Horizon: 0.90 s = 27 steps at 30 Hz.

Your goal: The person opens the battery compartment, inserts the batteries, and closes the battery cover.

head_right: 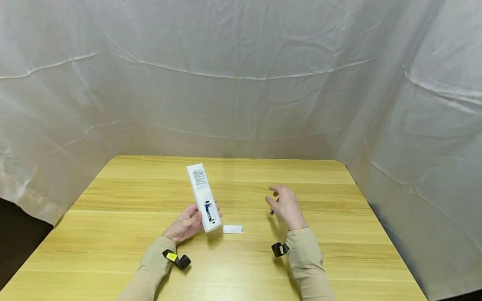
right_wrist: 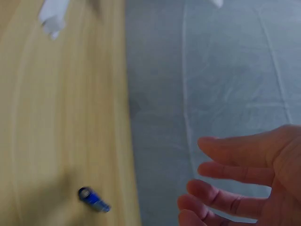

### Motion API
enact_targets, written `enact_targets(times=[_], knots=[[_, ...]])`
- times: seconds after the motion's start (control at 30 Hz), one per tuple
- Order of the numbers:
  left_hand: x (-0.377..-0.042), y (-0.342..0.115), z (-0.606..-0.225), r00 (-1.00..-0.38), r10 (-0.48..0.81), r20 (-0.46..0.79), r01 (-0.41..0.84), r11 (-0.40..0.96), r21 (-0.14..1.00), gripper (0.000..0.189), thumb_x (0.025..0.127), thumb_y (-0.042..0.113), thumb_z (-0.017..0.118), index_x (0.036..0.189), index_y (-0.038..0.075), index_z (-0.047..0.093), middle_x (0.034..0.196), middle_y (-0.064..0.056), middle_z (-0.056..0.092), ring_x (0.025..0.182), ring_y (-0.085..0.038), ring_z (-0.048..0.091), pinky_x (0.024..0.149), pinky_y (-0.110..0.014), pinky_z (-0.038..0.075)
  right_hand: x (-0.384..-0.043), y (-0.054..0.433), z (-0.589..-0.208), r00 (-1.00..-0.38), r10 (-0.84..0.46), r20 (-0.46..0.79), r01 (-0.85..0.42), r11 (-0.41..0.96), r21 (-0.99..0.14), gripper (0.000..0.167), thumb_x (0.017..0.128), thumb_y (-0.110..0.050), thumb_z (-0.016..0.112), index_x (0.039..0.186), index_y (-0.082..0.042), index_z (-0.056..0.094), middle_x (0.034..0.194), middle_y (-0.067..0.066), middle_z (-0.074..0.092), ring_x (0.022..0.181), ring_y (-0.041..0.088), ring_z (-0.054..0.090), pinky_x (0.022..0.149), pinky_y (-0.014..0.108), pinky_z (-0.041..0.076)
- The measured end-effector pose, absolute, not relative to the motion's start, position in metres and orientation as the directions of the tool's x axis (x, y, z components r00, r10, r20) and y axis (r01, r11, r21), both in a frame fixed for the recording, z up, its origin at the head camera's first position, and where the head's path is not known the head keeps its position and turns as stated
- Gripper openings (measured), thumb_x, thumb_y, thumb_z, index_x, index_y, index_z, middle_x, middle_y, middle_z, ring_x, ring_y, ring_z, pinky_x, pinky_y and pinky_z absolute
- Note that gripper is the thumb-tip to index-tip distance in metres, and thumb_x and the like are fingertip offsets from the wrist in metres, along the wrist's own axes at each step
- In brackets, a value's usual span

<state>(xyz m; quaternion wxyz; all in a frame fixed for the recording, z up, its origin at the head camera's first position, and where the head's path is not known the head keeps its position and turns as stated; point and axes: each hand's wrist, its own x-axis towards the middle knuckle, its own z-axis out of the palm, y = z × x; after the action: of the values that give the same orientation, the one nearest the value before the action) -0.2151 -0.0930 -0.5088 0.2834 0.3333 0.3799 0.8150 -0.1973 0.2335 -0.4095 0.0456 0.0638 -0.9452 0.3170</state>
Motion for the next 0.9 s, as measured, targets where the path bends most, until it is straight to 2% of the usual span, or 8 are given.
enact_targets(times=[0.07,0.23,0.3,0.43,0.5,0.67,0.8,0.9], knots=[[-0.215,-0.093,-0.510,-0.617,0.715,0.330,-0.207,-0.551,0.808,0.042,0.107,0.012,0.045,0.149,0.011,0.043,0.143,-0.003,0.059,0.135,-0.021,0.057,0.114,-0.038,0.047,-0.199,0.236,-0.413,-0.992,-0.076,0.099,-0.119,0.808,-0.576,0.043,0.095,-0.017,0.067,0.131,0.006,0.061,0.109,0.024,0.068,0.090,0.030,0.065,0.069,0.034,0.054],[-0.216,-0.093,-0.510,-0.621,0.712,0.328,-0.195,-0.545,0.815,0.054,0.108,0.014,0.045,0.154,-0.005,0.026,0.143,-0.003,0.060,0.134,-0.021,0.057,0.114,-0.038,0.047,-0.205,0.240,-0.423,-0.997,-0.066,0.049,-0.082,0.833,-0.547,0.046,0.094,-0.017,0.066,0.130,0.011,0.059,0.097,0.020,0.071,0.081,0.025,0.063,0.066,0.032,0.050],[-0.216,-0.093,-0.510,-0.623,0.711,0.325,-0.194,-0.543,0.817,0.059,0.107,0.014,0.046,0.154,-0.010,0.018,0.143,-0.003,0.060,0.134,-0.021,0.058,0.114,-0.038,0.047,-0.206,0.241,-0.427,-0.998,-0.062,0.033,-0.070,0.839,-0.540,0.047,0.094,-0.016,0.066,0.130,0.012,0.058,0.098,0.022,0.072,0.080,0.025,0.064,0.070,0.035,0.054],[-0.215,-0.093,-0.510,-0.621,0.713,0.326,-0.192,-0.542,0.818,0.058,0.107,0.013,0.045,0.154,-0.009,0.019,0.143,-0.003,0.060,0.134,-0.020,0.057,0.114,-0.039,0.047,-0.208,0.242,-0.436,-0.998,-0.049,-0.026,-0.027,0.839,-0.543,0.050,0.093,-0.015,0.067,0.132,0.014,0.055,0.103,0.025,0.071,0.087,0.029,0.067,0.080,0.045,0.059],[-0.215,-0.093,-0.509,-0.621,0.713,0.324,-0.193,-0.540,0.819,0.055,0.108,0.013,0.044,0.155,-0.006,0.022,0.143,-0.003,0.059,0.134,-0.020,0.057,0.114,-0.039,0.047,-0.210,0.242,-0.440,-0.998,-0.048,-0.044,-0.017,0.842,-0.539,0.053,0.092,-0.015,0.069,0.133,0.014,0.054,0.102,0.023,0.071,0.088,0.029,0.068,0.084,0.046,0.059],[-0.215,-0.093,-0.509,-0.619,0.714,0.326,-0.196,-0.543,0.816,0.052,0.107,0.013,0.045,0.154,-0.003,0.028,0.143,-0.003,0.060,0.134,-0.020,0.058,0.114,-0.038,0.047,-0.210,0.243,-0.445,-0.995,-0.058,-0.078,-0.006,0.835,-0.551,0.061,0.087,-0.015,0.073,0.135,0.015,0.051,0.091,0.016,0.069,0.077,0.021,0.063,0.078,0.042,0.056],[-0.216,-0.093,-0.509,-0.621,0.713,0.326,-0.198,-0.545,0.815,0.049,0.107,0.014,0.046,0.153,0.001,0.034,0.142,-0.003,0.060,0.134,-0.020,0.058,0.114,-0.038,0.047,-0.210,0.242,-0.446,-0.993,-0.059,-0.106,0.009,0.837,-0.547,0.064,0.086,-0.015,0.075,0.137,0.014,0.050,0.090,0.014,0.068,0.076,0.020,0.062,0.080,0.043,0.056],[-0.216,-0.093,-0.510,-0.624,0.713,0.321,-0.197,-0.541,0.818,0.046,0.107,0.014,0.046,0.152,0.005,0.037,0.142,-0.003,0.060,0.134,-0.020,0.058,0.114,-0.038,0.047,-0.211,0.241,-0.447,-0.991,-0.063,-0.120,0.012,0.845,-0.535,0.054,0.085,-0.015,0.076,0.129,0.011,0.058,0.088,0.013,0.067,0.076,0.021,0.060,0.074,0.038,0.055]])
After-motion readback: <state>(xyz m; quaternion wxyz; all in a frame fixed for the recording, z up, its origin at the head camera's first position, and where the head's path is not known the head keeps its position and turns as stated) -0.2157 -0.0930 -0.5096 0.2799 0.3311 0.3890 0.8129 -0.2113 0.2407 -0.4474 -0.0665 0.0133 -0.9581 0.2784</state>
